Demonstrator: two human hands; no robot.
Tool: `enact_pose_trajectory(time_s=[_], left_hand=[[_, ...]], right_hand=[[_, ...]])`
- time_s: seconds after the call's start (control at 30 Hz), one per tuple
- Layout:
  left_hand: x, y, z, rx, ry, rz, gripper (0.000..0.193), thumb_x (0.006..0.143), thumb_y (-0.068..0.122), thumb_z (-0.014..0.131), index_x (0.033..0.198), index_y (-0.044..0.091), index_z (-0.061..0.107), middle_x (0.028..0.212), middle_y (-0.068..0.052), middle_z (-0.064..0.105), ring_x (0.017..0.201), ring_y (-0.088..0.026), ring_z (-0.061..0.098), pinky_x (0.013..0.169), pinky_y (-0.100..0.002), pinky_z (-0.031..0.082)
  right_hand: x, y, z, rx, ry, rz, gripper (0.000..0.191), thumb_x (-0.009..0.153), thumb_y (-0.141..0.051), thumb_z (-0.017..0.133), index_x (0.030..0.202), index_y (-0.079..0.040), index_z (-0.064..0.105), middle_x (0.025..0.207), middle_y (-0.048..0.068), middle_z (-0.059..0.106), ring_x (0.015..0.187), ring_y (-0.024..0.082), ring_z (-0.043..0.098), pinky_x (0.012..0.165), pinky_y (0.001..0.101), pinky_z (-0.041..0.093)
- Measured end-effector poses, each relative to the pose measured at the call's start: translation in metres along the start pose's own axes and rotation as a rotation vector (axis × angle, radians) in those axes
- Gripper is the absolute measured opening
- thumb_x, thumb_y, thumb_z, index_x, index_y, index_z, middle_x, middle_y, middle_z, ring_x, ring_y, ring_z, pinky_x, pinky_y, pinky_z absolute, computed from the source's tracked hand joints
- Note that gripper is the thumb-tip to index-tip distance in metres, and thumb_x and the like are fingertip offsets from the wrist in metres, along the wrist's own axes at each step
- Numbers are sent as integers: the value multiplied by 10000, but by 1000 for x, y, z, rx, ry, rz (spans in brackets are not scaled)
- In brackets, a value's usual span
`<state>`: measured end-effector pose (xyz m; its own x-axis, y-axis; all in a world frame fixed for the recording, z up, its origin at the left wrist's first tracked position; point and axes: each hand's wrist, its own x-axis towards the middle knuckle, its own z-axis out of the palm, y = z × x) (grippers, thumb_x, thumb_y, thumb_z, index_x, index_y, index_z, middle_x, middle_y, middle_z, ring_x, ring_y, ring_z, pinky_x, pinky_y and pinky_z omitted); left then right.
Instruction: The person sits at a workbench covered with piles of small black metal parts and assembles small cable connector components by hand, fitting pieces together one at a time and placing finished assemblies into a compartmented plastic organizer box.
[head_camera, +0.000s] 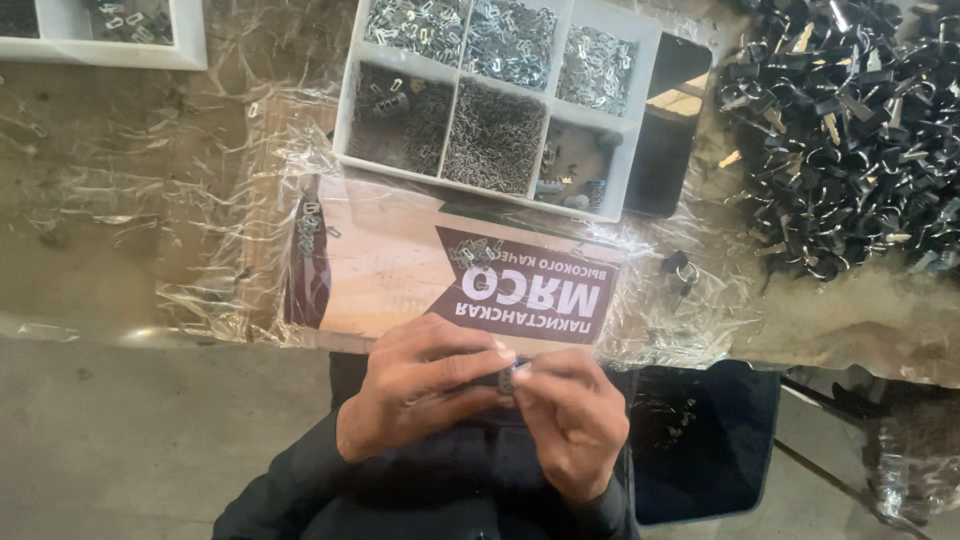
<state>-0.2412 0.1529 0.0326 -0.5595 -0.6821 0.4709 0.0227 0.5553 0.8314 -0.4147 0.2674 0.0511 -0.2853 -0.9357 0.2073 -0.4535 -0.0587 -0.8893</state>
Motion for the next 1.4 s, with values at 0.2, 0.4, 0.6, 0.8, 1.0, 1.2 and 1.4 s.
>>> enact_pose_trajectory(time_s=[0.2,0.4,0.6,0.8,1.0,1.2,1.4], left_hand=[[-1,0,-8,-46,11,-6,486,721,202,938,1159,112,749,1062,-39,731,845,-201,700,733,-311,570],[-6,-2,-27,-103,93,-121,441,756,146,935,1148,85,741,1116,-72,733,835,-143,700,730,-262,601],[-7,-6,-38,-86,109,-151,439,758,141,942,1140,77,735,1114,-75,736,799,-108,688,684,-243,591],[-7,-6,-24,-130,110,-113,449,753,170,950,1138,80,737,1095,-53,745,801,-124,684,645,-240,567],[-7,-5,-12,-126,89,-52,449,762,188,939,1150,91,733,1109,-55,750,829,-147,690,658,-249,558],[-8,2,-13,-94,77,-35,478,742,214,946,1153,88,736,1078,-46,744,841,-158,695,709,-275,564],[-7,1,-11,-107,79,-38,493,726,253,951,1139,91,737,1061,-39,742,830,-157,701,705,-274,552]], right_hand=[[2,28,3,764,-176,382,242,941,-49,738,1167,5,669,1104,116,626,990,177,614,862,302,513],[21,33,38,-452,-58,-70,435,865,-184,775,1275,-68,687,1090,69,634,927,187,610,767,336,532],[24,35,37,-651,-113,-376,537,822,-326,826,1295,-115,685,1129,104,581,998,276,571,815,402,501],[-2,43,17,-78,-139,-243,247,896,0,737,1128,-80,710,1062,84,699,993,199,680,850,320,554],[-20,19,18,505,40,131,116,955,58,675,1042,-13,646,1027,135,686,970,197,651,856,303,548],[-10,1,18,539,-61,211,111,957,60,682,1036,-13,655,1066,93,603,979,170,589,846,280,503],[-5,-1,11,578,-95,249,79,964,41,673,1028,-5,668,1063,95,621,987,159,604,878,282,508]])
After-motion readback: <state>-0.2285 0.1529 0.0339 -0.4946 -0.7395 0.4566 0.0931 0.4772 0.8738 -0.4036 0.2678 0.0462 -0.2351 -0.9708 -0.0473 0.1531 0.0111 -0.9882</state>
